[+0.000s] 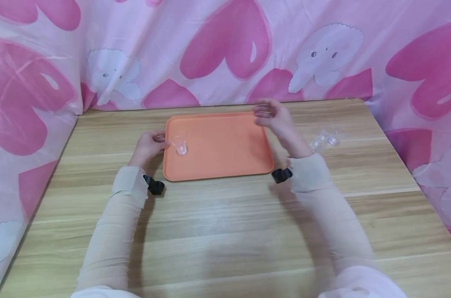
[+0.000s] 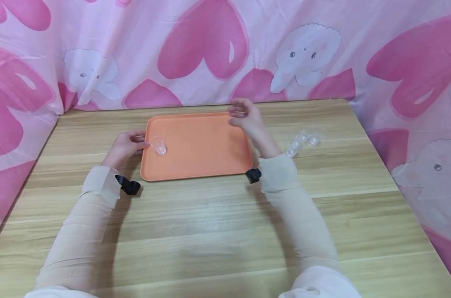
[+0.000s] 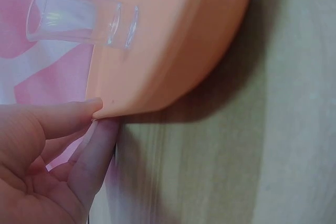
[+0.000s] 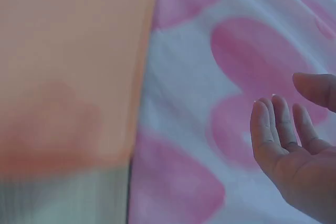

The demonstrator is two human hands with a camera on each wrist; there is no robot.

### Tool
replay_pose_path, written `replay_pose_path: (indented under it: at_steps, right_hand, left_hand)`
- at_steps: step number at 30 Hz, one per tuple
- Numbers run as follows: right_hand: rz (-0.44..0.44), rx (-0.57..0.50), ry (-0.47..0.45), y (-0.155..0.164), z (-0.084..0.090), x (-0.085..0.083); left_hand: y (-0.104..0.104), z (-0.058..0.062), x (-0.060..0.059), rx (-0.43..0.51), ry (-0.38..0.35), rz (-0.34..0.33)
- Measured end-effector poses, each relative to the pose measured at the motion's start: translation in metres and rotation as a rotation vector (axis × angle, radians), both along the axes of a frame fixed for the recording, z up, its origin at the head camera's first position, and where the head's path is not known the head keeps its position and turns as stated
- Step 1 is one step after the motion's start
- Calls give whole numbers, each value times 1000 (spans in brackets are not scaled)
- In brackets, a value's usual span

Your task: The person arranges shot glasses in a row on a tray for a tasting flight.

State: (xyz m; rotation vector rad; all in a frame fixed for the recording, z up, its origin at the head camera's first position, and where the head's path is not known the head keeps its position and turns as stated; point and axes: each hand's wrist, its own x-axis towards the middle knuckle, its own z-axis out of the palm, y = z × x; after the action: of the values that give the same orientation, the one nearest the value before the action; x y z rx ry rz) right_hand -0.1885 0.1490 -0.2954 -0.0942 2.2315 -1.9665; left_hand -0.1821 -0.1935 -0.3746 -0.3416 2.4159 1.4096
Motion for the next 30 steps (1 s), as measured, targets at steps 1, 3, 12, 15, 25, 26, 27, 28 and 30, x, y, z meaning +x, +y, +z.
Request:
replay_pose_path:
  at_steps: [1, 3, 12, 15, 25, 26, 27, 28, 30]
  right_hand:
    - [-15, -26, 17, 8, 3, 1]
    - [-36, -87, 46, 25, 8, 4]
    - [-158, -321, 125, 100, 13, 15]
    - [-207, -368, 134, 123, 11, 17]
    - [-378, -441, 35, 186, -1, 27]
    - [-390, -432, 20, 190, -3, 27]
    - [-400, -417, 6, 194, -6, 28]
    - [-408, -409, -9, 198, -8, 28]
    - [-421, -379, -31, 204, -14, 28]
  left_hand:
    - [0, 0, 0, -2, 1, -1]
    - [0, 0, 0, -4, 0, -3]
    - [0, -2, 0, -1, -2, 3]
    - [0, -1, 0, 2, -4, 4]
    - [1, -1, 0, 8, 2, -1]
    - [1, 0, 1, 8, 5, -4]
    - [1, -1, 1, 8, 7, -6]
    - [0, -1, 1, 7, 9, -9]
    - [0, -1, 1, 4, 9, -8]
